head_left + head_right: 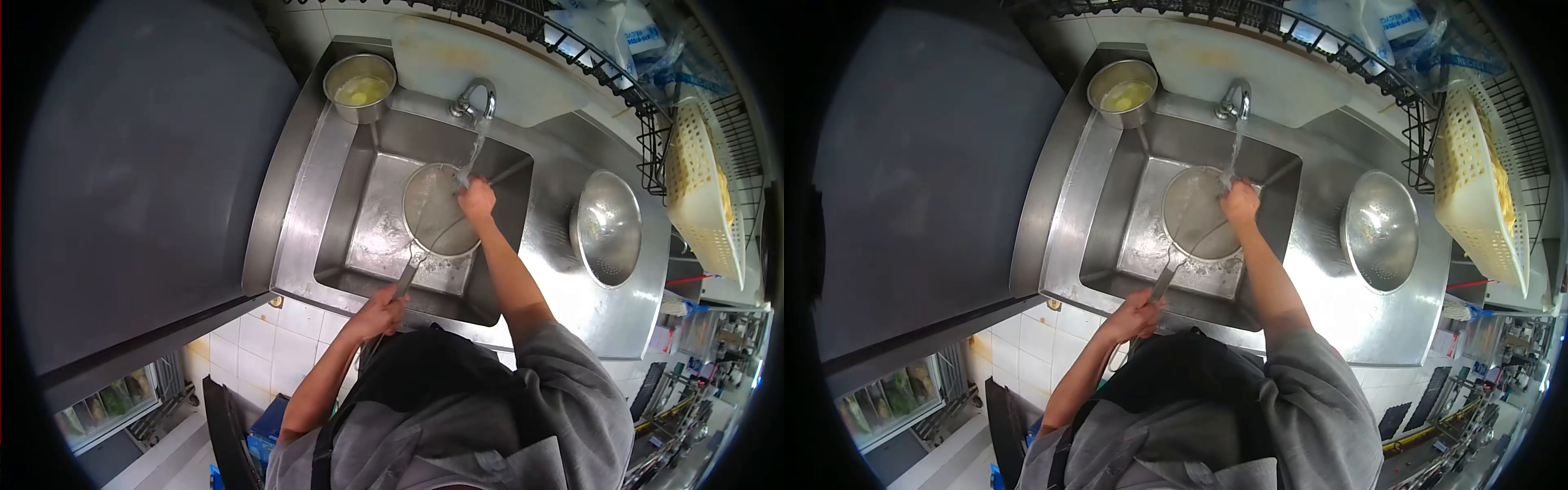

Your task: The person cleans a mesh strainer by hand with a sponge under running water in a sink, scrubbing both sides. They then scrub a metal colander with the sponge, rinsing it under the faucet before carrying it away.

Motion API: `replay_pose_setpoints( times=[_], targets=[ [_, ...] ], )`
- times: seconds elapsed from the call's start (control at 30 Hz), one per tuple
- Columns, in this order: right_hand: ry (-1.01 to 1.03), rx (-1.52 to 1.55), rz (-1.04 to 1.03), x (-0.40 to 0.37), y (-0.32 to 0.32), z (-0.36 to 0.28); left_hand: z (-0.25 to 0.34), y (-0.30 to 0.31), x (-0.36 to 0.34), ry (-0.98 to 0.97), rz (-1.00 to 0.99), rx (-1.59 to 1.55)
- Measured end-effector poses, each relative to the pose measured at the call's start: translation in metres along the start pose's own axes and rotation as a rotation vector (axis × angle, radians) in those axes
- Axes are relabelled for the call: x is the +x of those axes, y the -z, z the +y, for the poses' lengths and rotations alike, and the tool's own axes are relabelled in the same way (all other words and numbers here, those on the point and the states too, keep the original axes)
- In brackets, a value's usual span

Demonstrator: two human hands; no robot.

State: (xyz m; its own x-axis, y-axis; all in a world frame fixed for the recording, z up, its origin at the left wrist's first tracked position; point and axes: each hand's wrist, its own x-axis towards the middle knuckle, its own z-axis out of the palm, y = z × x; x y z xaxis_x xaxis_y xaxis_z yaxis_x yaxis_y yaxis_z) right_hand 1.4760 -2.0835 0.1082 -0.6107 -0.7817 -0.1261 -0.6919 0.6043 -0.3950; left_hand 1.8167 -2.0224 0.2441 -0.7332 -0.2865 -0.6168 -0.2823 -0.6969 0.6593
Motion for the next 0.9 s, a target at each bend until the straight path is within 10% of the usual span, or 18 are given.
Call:
replay_pose_setpoints(
  times=[0.1, 0.27, 0.37, 0.43, 0.53, 0.83, 0.9],
  targets=[
    [0.163, 0.265, 0.166, -0.014, -0.031, -0.044, -0.003, 0.008, 0.022, 0.012, -0.062, 0.001],
    [0.495, 0.245, -0.252, -0.024, -0.024, -0.049, -0.028, 0.037, 0.025, -0.055, 0.201, 0.273],
    [-0.06, 0.317, -0.114, 0.049, 0.04, -0.033, -0.061, 0.073, 0.021, -0.22, 0.377, 0.491],
    [0.036, 1.066, 0.158, 0.126, -0.005, 0.024, -0.043, 0.066, -0.002, -0.083, 0.355, 0.36],
    [-0.567, 1.609, -0.392, 0.162, 0.018, 0.019, -0.034, 0.058, -0.013, -0.091, 0.38, 0.193],
    [-0.744, 1.918, -0.234, 0.194, 0.072, -0.004, -0.042, 0.057, -0.026, -0.147, 0.416, -0.025],
    [-0.446, 1.711, -0.213, 0.183, 0.044, 0.004, -0.041, 0.058, -0.028, -0.133, 0.374, -0.119]
  ],
)
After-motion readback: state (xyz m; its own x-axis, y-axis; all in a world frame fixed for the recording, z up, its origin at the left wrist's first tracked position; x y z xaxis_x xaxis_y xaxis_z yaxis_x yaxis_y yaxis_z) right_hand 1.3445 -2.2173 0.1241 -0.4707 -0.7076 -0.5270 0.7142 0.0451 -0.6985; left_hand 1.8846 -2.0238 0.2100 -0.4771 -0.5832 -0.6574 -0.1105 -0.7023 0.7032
